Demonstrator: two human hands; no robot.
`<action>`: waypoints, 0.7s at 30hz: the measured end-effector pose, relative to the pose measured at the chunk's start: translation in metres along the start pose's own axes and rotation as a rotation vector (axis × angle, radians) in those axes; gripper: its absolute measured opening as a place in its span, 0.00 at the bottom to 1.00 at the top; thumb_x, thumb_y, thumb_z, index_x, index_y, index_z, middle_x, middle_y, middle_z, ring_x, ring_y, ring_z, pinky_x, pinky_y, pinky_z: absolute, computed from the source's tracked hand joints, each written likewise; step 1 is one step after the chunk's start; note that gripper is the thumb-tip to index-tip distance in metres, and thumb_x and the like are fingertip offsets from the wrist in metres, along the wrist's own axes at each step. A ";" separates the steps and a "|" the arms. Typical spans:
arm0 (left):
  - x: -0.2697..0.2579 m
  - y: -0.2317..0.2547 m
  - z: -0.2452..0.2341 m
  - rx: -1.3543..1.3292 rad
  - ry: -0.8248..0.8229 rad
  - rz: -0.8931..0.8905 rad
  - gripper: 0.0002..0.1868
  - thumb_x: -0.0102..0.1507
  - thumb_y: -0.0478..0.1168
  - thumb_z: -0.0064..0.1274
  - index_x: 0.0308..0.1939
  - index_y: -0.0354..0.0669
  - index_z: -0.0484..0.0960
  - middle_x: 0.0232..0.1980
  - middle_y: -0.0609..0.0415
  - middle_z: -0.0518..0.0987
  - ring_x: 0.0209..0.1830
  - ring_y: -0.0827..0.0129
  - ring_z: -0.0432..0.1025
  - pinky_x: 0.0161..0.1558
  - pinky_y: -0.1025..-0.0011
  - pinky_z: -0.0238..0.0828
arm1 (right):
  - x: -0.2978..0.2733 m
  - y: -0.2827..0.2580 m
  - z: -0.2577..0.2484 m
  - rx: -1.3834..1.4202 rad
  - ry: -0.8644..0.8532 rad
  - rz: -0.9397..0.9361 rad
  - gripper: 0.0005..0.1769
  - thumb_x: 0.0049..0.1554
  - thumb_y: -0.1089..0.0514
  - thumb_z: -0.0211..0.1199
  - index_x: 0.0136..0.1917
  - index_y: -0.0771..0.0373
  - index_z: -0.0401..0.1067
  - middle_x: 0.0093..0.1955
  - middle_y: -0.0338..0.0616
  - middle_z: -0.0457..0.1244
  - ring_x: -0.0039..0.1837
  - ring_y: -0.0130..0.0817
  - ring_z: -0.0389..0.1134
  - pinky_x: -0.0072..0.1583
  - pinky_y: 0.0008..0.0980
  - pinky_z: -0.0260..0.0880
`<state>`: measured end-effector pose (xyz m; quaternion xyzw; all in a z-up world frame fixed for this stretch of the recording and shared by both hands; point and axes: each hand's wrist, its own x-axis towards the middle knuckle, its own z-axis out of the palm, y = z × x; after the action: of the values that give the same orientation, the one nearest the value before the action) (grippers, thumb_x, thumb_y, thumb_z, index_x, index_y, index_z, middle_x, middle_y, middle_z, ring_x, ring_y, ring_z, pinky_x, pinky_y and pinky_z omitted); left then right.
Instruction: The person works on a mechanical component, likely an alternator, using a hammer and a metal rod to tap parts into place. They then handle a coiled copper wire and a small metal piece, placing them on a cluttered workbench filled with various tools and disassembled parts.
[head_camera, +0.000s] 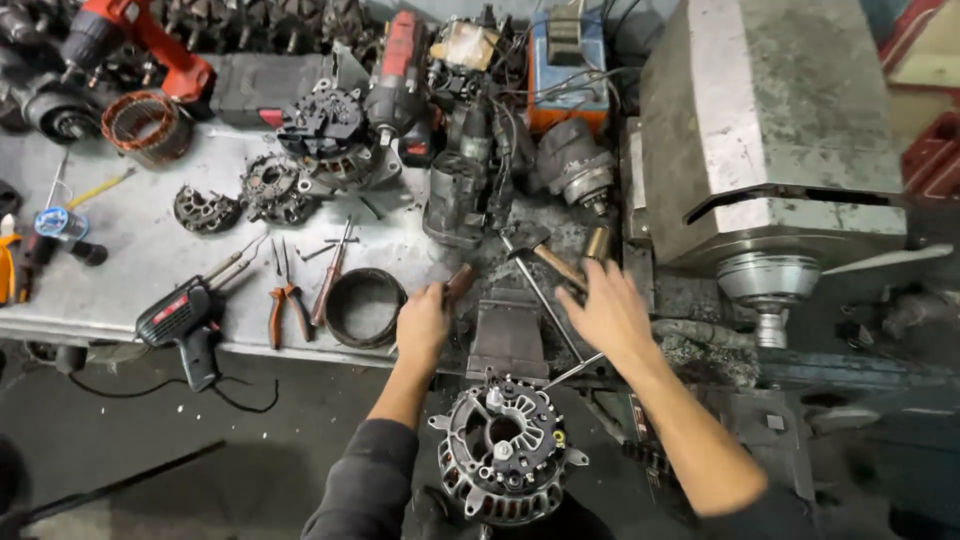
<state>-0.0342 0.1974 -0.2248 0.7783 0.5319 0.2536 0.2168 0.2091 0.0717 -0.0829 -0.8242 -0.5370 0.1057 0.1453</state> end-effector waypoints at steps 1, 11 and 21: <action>0.001 -0.002 0.005 0.062 -0.008 0.025 0.08 0.63 0.38 0.57 0.44 0.39 0.82 0.42 0.41 0.83 0.39 0.41 0.77 0.40 0.48 0.72 | -0.012 -0.003 -0.008 0.164 -0.033 0.035 0.33 0.56 0.42 0.66 0.65 0.66 0.69 0.63 0.59 0.64 0.64 0.56 0.65 0.62 0.51 0.66; -0.105 0.036 -0.064 -0.909 -0.277 0.085 0.33 0.71 0.57 0.39 0.68 0.33 0.75 0.70 0.42 0.77 0.72 0.55 0.68 0.73 0.59 0.57 | -0.172 0.030 0.059 0.922 -0.070 -0.349 0.55 0.63 0.23 0.39 0.76 0.77 0.58 0.76 0.66 0.57 0.78 0.57 0.57 0.77 0.47 0.49; -0.161 0.086 -0.159 -1.473 -0.383 0.148 0.60 0.63 0.81 0.31 0.82 0.36 0.52 0.86 0.45 0.50 0.87 0.59 0.41 0.82 0.57 0.34 | -0.190 -0.066 -0.025 1.045 0.029 -0.647 0.54 0.63 0.21 0.43 0.69 0.77 0.68 0.73 0.65 0.64 0.76 0.56 0.66 0.77 0.50 0.63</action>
<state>-0.1214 0.0277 -0.0750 0.4970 0.1250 0.4171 0.7506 0.0854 -0.0801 -0.0324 -0.4408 -0.6350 0.2941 0.5621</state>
